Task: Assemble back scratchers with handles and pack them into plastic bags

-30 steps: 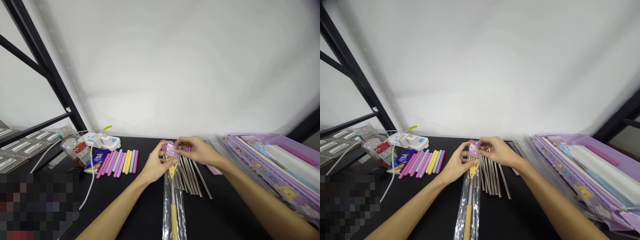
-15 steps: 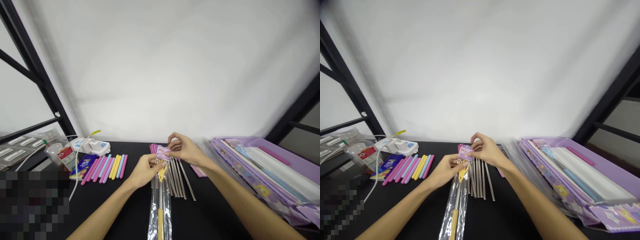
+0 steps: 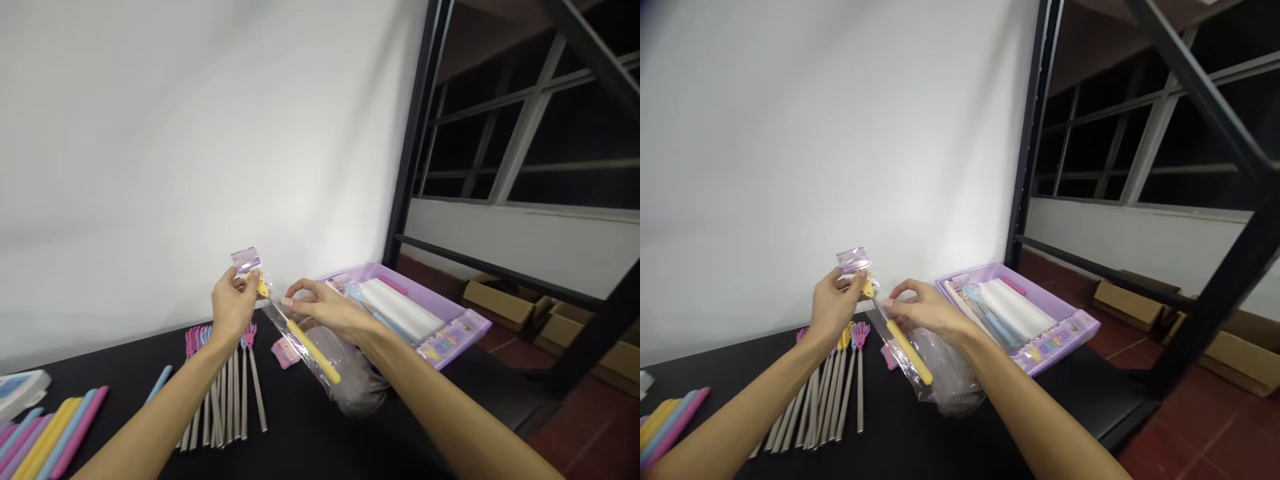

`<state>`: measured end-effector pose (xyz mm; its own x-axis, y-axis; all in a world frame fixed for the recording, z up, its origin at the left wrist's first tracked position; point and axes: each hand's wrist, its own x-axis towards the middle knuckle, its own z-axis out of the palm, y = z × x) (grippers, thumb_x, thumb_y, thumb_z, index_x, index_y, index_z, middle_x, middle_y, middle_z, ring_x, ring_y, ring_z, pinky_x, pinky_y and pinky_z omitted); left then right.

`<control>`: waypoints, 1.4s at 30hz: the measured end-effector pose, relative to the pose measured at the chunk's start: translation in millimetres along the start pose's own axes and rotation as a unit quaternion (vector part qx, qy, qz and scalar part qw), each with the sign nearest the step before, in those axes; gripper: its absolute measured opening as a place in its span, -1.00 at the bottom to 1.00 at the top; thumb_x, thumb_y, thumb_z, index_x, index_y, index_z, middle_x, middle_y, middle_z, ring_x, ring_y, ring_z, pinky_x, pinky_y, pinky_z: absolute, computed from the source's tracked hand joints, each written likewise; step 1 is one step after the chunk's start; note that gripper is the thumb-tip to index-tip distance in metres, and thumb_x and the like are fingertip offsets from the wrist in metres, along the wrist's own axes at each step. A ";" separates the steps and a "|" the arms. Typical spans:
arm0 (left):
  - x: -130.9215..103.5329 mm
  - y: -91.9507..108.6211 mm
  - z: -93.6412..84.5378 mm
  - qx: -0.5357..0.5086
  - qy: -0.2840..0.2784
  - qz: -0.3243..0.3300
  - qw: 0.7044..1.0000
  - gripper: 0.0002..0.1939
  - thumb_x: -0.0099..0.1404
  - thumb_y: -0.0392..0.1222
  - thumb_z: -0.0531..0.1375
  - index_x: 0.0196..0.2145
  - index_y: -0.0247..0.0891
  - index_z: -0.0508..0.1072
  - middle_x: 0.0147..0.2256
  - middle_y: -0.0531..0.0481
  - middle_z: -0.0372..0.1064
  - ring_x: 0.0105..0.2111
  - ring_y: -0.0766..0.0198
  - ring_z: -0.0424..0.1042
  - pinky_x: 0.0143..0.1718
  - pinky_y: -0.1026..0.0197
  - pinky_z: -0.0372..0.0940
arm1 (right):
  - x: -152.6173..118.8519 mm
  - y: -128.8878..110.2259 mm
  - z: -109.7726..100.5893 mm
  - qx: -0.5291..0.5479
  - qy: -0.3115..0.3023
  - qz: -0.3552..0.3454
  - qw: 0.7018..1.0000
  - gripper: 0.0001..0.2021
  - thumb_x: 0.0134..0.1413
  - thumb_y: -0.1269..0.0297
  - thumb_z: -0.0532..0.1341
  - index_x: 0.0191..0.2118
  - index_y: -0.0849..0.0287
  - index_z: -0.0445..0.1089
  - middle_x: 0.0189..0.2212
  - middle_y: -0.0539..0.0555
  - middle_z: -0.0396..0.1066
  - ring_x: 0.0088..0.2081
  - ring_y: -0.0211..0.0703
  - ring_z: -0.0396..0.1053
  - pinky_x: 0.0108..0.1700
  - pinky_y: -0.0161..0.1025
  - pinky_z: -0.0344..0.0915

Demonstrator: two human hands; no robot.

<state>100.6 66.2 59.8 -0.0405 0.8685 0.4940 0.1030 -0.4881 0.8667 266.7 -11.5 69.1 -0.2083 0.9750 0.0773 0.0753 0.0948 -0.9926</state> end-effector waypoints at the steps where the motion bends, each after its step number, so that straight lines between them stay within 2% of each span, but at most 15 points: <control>1: 0.8 -0.6 17.0 0.003 -0.004 0.011 1.000 -0.60 0.21 0.08 0.23 -0.16 -0.32 0.44 -0.40 -0.05 0.49 -0.44 0.19 0.52 -0.37 0.18 0.46 | -2.7 0.3 -12.9 -0.026 0.013 -0.001 1.000 -0.75 -0.03 0.19 0.36 -0.27 0.07 0.31 -0.49 -0.05 0.44 -0.41 -0.15 0.39 -0.31 -0.23 0.33; 4: -0.5 -4.2 58.1 0.026 -0.057 -0.022 0.998 -0.39 0.30 0.16 0.10 0.13 -0.34 0.26 -0.27 -0.17 0.51 -0.36 0.16 0.54 -0.33 0.16 0.43 | -6.9 1.8 -56.8 -0.165 0.077 -0.005 0.983 -0.72 -0.08 0.26 0.36 -0.23 0.11 0.33 -0.51 -0.05 0.45 -0.46 -0.20 0.36 -0.36 -0.28 0.25; 7: -13.9 -9.4 77.2 0.104 -0.177 -0.033 0.978 -0.19 0.35 0.21 0.00 0.36 -0.31 -0.15 -0.08 -0.30 0.47 -0.22 0.09 0.53 -0.16 0.06 0.38 | -6.8 5.6 -105.1 -0.312 0.168 0.021 0.935 -0.70 -0.02 0.29 0.30 -0.12 0.16 0.33 -0.45 -0.02 0.49 -0.41 -0.22 0.40 -0.33 -0.33 0.25; 8: -21.1 -11.0 78.8 0.134 -0.221 -0.006 0.966 -0.19 0.36 0.20 0.01 0.37 -0.27 -0.16 -0.02 -0.31 0.43 -0.15 0.06 0.50 -0.10 0.03 0.35 | -6.6 8.8 -119.0 -0.379 0.207 0.048 0.901 -0.68 0.01 0.29 0.27 -0.08 0.15 0.32 -0.43 -0.03 0.50 -0.40 -0.23 0.41 -0.32 -0.35 0.24; 10: -36.9 -13.3 77.5 0.175 -0.285 0.064 0.940 -0.29 0.36 0.16 0.02 0.34 -0.18 -0.03 0.06 -0.27 0.37 -0.02 0.01 0.43 -0.03 0.01 0.30 | -7.2 19.0 -138.5 -0.421 0.241 0.081 0.871 -0.65 -0.02 0.35 0.27 -0.05 0.19 0.33 -0.37 0.04 0.51 -0.37 -0.20 0.42 -0.32 -0.33 0.23; 14: -59.8 -13.8 67.6 0.208 -0.315 0.108 0.920 -0.44 0.39 0.08 0.00 0.28 -0.10 0.12 0.02 -0.20 0.39 0.01 -0.02 0.38 -0.02 -0.02 0.28 | -15.7 46.7 -143.1 -0.470 0.234 0.129 0.841 -0.69 -0.10 0.30 0.33 -0.16 0.22 0.40 -0.37 0.09 0.51 -0.36 -0.12 0.44 -0.33 -0.29 0.23; 17: -61.2 -12.6 56.8 0.215 -0.314 0.117 0.917 -0.50 0.39 0.05 0.00 0.22 -0.11 0.22 -0.02 -0.15 0.41 -0.03 0.03 0.40 -0.01 0.02 0.29 | -25.6 55.4 -133.7 -0.512 0.216 0.133 0.820 -0.78 -0.09 0.22 0.33 -0.30 0.22 0.45 -0.27 0.21 0.50 -0.26 0.04 0.44 -0.24 -0.18 0.25; 20: -49.2 -9.7 34.7 0.234 -0.296 0.128 0.917 -0.60 0.37 0.00 0.02 0.05 -0.18 0.40 -0.08 -0.13 0.45 -0.10 0.08 0.43 -0.06 0.10 0.30 | -30.0 44.2 -121.0 -0.557 0.207 0.115 0.796 -0.84 -0.05 0.22 0.28 -0.42 0.22 0.47 -0.26 0.31 0.48 -0.14 0.23 0.40 -0.12 -0.04 0.23; 23: -28.5 -3.4 -5.3 0.253 -0.277 0.106 0.921 -0.65 0.36 -0.03 0.02 -0.11 -0.24 0.49 -0.22 -0.12 0.50 -0.25 0.15 0.47 -0.20 0.17 0.32 | -23.0 20.8 -92.6 -0.601 0.237 0.014 0.763 -0.81 0.07 0.24 0.18 -0.38 0.20 0.50 -0.23 0.30 0.49 -0.06 0.24 0.38 -0.04 -0.02 0.21; 25: -15.6 1.7 -38.9 0.277 -0.280 0.076 0.916 -0.66 0.34 -0.03 0.03 -0.16 -0.24 0.51 -0.33 -0.07 0.51 -0.36 0.19 0.47 -0.29 0.21 0.30 | -12.0 6.3 -60.7 -0.573 0.236 -0.045 0.784 -0.82 0.08 0.25 0.16 -0.33 0.17 0.49 -0.26 0.23 0.51 -0.13 0.13 0.42 -0.12 -0.09 0.26; 28: -6.1 4.8 -86.9 0.342 -0.310 0.032 0.886 -0.68 0.32 0.00 0.04 -0.28 -0.22 0.52 -0.47 -0.01 0.47 -0.49 0.24 0.42 -0.43 0.26 0.22 | 11.4 -3.0 -0.5 -0.502 0.091 -0.028 0.860 -0.89 0.03 0.25 0.20 -0.41 0.13 0.45 -0.43 0.10 0.53 -0.37 -0.05 0.48 -0.34 -0.22 0.29; 31: -10.6 -3.1 -122.1 0.403 -0.290 0.024 0.868 -0.70 0.32 -0.02 0.05 -0.33 -0.21 0.51 -0.52 0.01 0.43 -0.52 0.25 0.38 -0.47 0.27 0.16 | 37.4 5.0 55.3 -0.488 -0.052 0.100 0.866 -0.95 -0.14 0.39 0.26 -0.47 0.14 0.36 -0.54 0.09 0.51 -0.44 -0.05 0.50 -0.44 -0.24 0.32; 34: -23.2 -19.0 -147.0 0.451 -0.233 0.020 0.862 -0.75 0.32 -0.08 0.06 -0.31 -0.21 0.50 -0.49 0.00 0.44 -0.50 0.25 0.38 -0.43 0.26 0.14 | 58.2 20.7 90.0 -0.484 -0.116 0.181 0.848 -0.83 -0.28 0.54 0.24 -0.49 0.16 0.30 -0.72 0.06 0.41 -0.60 0.00 0.46 -0.58 -0.20 0.34; 39: -43.3 -37.3 -179.4 0.481 -0.162 -0.020 0.861 -0.77 0.34 -0.14 0.04 -0.27 -0.19 0.48 -0.45 0.00 0.46 -0.46 0.24 0.41 -0.42 0.26 0.12 | 73.5 38.2 100.1 -0.492 -0.148 0.207 0.832 -0.78 -0.34 0.59 0.21 -0.57 0.12 0.21 -0.79 0.01 0.33 -0.61 0.02 0.47 -0.60 -0.22 0.35; 42: -47.6 -37.7 -192.3 0.481 -0.176 -0.041 0.858 -0.77 0.34 -0.12 0.05 -0.28 -0.17 0.49 -0.46 0.00 0.46 -0.47 0.22 0.41 -0.45 0.26 0.10 | 74.7 41.3 93.7 -0.486 -0.156 0.204 0.835 -0.77 -0.29 0.56 0.19 -0.56 0.09 0.16 -0.79 -0.03 0.32 -0.60 -0.04 0.47 -0.60 -0.26 0.33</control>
<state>-92.4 26.7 17.0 0.1983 0.9514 0.2356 0.8932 -0.2744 0.3563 162.9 46.4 25.1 -0.2045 0.8808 -0.4271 0.9270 0.0341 -0.3735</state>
